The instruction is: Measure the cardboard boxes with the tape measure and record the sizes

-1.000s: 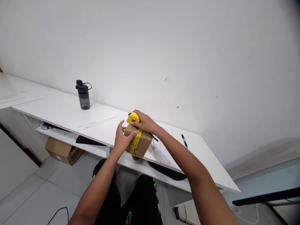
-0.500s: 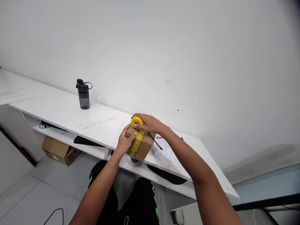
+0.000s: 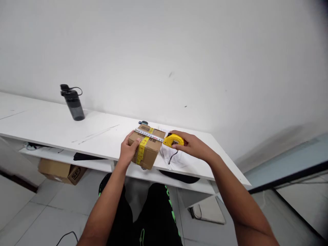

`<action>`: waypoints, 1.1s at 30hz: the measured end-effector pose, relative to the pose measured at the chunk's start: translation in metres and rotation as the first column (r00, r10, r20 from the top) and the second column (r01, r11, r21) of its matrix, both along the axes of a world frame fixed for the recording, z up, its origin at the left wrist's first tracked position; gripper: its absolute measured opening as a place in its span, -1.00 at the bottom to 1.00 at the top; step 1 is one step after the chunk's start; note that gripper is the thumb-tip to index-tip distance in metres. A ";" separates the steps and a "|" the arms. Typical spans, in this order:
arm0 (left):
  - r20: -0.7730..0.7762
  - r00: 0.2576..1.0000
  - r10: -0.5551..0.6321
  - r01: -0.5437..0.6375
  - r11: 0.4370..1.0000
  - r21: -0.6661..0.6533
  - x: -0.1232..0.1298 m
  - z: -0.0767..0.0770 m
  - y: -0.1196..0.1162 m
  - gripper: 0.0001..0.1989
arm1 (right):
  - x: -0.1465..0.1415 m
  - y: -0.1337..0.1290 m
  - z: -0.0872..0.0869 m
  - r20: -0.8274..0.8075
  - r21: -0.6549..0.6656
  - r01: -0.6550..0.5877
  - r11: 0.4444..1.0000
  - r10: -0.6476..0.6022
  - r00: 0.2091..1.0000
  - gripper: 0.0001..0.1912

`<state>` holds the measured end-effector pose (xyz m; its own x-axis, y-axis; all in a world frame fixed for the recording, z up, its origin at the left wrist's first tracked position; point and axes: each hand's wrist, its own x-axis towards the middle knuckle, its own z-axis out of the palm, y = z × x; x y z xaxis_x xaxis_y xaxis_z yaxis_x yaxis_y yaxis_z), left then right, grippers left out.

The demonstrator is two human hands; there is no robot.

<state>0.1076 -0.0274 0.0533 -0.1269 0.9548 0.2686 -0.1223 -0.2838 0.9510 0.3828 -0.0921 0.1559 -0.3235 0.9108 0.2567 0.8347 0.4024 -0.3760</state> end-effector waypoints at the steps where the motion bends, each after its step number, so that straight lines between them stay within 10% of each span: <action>1: -0.002 1.000 0.001 -0.001 1.000 0.004 0.001 0.000 0.002 -0.42 | 0.002 -0.001 -0.002 -0.012 0.007 0.003 1.000 -0.003 1.000 -0.44; 19: 0.020 1.000 0.006 -0.005 1.000 -0.022 0.001 0.004 -0.002 -0.41 | -0.112 0.085 0.010 -0.073 0.171 -0.197 0.965 0.211 0.975 -0.37; 24: 0.208 0.978 0.025 -0.017 0.999 -0.040 -0.015 -0.002 -0.014 -0.51 | -0.101 0.090 0.022 -0.228 0.265 -0.111 0.958 0.174 0.958 -0.36; 30: 0.663 0.740 0.109 -0.134 0.991 -0.012 -0.049 -0.037 -0.034 -0.58 | -0.075 0.090 -0.010 -0.721 0.057 -0.175 0.983 0.161 0.674 -0.27; 33: 0.607 0.771 0.192 -0.142 0.981 -0.130 -0.053 -0.060 -0.030 -0.53 | -0.087 0.080 -0.033 -0.785 -0.004 -0.320 0.948 0.195 0.588 -0.36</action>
